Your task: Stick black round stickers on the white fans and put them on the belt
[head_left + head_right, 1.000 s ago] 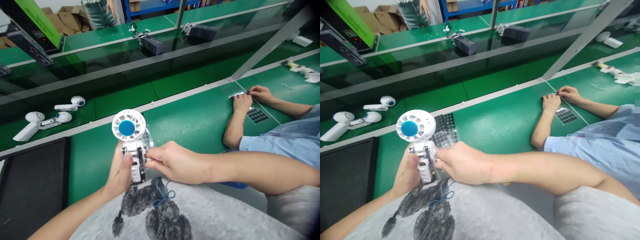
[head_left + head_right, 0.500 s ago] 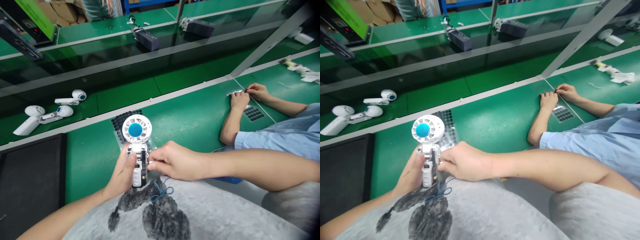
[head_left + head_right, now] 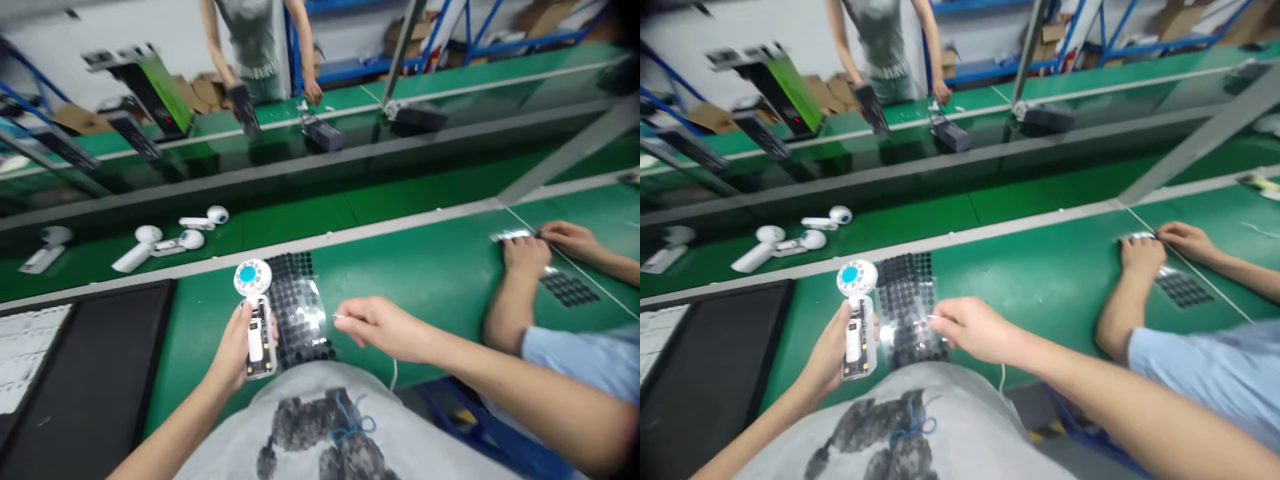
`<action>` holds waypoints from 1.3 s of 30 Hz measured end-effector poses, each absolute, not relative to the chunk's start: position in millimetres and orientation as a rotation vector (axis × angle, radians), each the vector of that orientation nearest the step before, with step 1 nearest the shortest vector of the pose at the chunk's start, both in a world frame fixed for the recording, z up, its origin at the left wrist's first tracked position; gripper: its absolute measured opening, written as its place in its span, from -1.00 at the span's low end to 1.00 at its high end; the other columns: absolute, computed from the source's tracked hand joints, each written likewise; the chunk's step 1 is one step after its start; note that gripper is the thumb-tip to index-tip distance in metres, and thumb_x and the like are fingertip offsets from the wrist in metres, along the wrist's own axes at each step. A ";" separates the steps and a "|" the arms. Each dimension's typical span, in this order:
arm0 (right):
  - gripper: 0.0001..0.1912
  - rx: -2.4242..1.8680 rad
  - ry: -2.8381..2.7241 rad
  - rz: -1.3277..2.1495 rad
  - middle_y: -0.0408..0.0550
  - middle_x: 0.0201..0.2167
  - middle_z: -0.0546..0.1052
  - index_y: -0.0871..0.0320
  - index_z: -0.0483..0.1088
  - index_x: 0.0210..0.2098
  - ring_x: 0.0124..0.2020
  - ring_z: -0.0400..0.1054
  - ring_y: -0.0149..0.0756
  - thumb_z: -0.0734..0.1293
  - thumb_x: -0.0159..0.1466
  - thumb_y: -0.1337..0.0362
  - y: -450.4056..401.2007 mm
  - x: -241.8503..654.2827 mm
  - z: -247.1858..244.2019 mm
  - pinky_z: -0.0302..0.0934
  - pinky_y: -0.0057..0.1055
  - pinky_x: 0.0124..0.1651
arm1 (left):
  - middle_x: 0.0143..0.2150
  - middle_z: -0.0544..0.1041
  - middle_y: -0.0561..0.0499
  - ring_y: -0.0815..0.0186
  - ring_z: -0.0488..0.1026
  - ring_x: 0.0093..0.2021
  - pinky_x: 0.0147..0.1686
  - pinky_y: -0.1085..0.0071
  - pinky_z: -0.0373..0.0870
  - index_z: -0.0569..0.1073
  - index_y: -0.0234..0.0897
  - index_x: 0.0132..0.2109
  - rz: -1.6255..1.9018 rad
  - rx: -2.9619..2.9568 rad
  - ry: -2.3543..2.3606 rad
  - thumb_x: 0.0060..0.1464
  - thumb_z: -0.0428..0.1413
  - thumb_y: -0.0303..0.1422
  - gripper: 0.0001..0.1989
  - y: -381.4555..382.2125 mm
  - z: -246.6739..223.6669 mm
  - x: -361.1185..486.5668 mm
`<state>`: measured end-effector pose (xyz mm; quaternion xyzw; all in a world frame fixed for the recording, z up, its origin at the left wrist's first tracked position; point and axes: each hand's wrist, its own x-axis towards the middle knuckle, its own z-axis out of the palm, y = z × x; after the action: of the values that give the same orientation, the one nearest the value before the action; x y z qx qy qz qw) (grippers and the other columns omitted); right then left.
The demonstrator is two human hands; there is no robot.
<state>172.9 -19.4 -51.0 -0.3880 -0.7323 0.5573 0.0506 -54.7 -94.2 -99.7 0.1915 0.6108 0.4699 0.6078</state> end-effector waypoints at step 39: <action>-0.69 -1.422 -1.353 1.675 -0.18 -0.53 0.39 0.17 0.36 -0.22 -0.55 0.17 -0.45 0.25 0.19 0.06 26.8 158.0 -108.2 0.09 -0.47 -0.45 | -0.43 0.46 -0.02 0.36 0.40 -0.49 -0.50 0.47 0.31 0.40 -0.34 -0.14 0.850 1.075 1.681 -0.03 0.08 -0.08 -0.57 142.7 -109.3 -152.4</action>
<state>158.0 26.8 -108.2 -0.5294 -0.5038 0.6238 0.2771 -152.4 142.7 -109.3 0.4382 0.6851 0.3466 0.4675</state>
